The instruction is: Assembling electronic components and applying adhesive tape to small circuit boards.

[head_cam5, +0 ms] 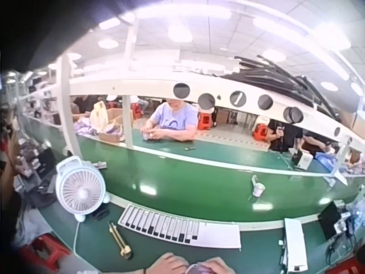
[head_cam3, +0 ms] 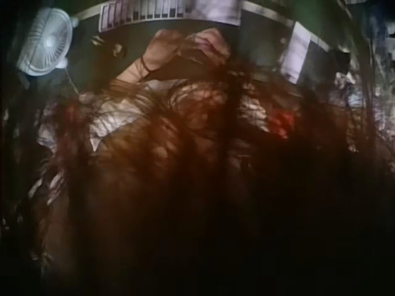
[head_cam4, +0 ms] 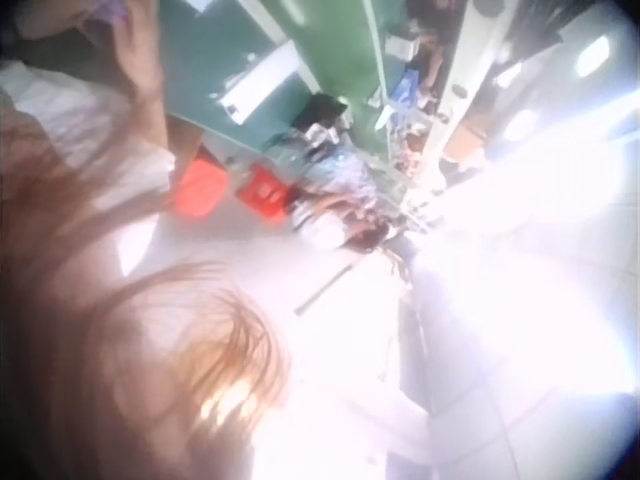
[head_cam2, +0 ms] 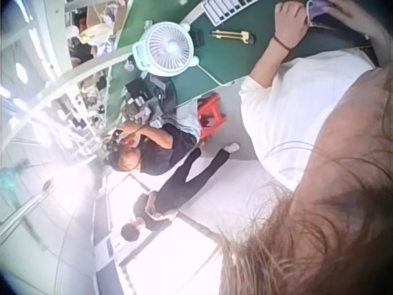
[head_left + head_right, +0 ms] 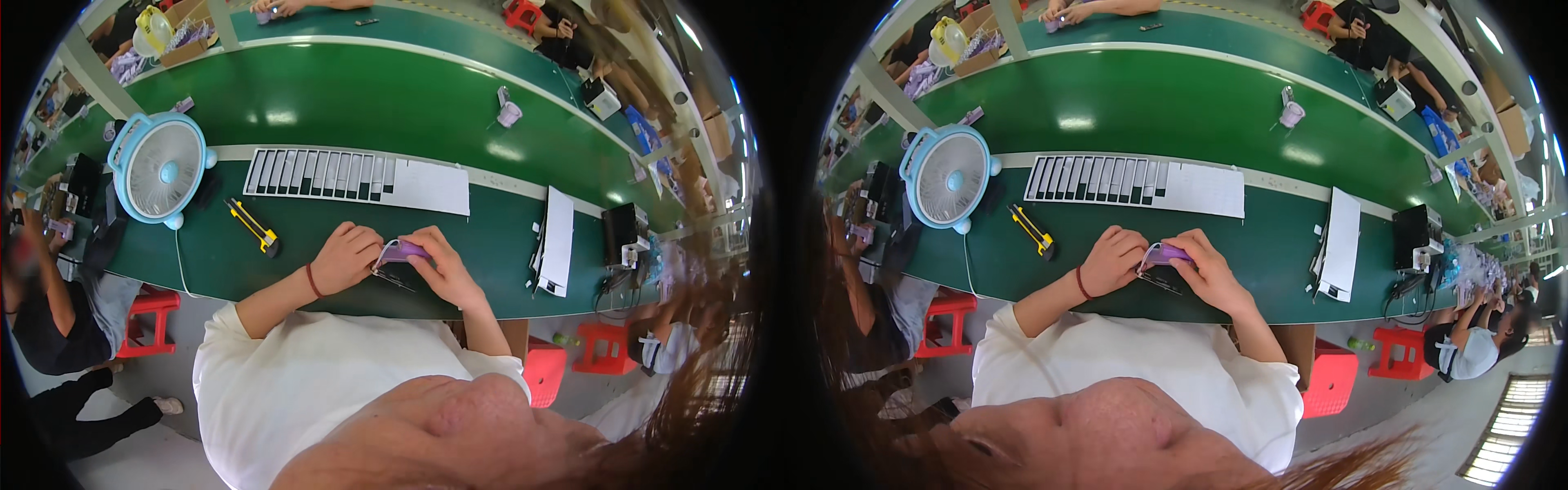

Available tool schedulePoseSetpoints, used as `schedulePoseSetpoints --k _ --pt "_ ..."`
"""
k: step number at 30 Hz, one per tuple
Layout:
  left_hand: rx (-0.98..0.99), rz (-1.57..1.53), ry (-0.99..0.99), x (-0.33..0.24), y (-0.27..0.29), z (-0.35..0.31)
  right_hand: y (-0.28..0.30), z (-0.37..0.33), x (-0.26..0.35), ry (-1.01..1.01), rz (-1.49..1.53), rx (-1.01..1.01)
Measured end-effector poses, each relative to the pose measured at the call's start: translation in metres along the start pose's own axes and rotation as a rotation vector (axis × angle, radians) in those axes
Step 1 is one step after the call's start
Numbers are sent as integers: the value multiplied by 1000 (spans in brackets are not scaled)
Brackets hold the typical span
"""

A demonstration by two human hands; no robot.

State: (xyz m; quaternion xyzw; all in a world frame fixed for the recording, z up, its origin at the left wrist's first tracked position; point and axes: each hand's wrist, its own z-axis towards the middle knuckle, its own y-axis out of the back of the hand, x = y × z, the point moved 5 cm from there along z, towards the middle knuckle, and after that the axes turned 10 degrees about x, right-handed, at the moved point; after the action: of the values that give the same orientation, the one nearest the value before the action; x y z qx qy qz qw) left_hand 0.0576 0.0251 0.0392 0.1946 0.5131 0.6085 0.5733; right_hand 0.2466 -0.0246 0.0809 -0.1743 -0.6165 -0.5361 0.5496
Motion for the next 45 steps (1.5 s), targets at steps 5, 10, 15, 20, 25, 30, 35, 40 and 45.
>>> schedulePoseSetpoints --k 5,10,15,20,25,30,35,40,45 --pt "-91 -26 12 -3 1 3 -11 5 -14 -108 -445 -30" --pt "-42 -5 -76 -1 -4 0 -10 6 -15 -105 -424 -57" --pt "-58 -69 -2 -2 -5 0 -12 0 -15 12 -506 -106" --pt "0 61 37 -8 -6 5 -15 -4 -24 113 -654 -93" --pt "159 150 0 -6 -5 10 -9 1 -17 114 -695 -93" --pt "296 35 -25 -2 15 19 19 19 -15 69 -504 -30" --pt "149 -417 -120 22 43 35 51 59 -57 1 -477 -148" --pt "254 66 164 63 10 47 55 98 -93 -27 -567 -119" --pt "391 -246 246 77 1 35 27 106 -82 54 -580 32"
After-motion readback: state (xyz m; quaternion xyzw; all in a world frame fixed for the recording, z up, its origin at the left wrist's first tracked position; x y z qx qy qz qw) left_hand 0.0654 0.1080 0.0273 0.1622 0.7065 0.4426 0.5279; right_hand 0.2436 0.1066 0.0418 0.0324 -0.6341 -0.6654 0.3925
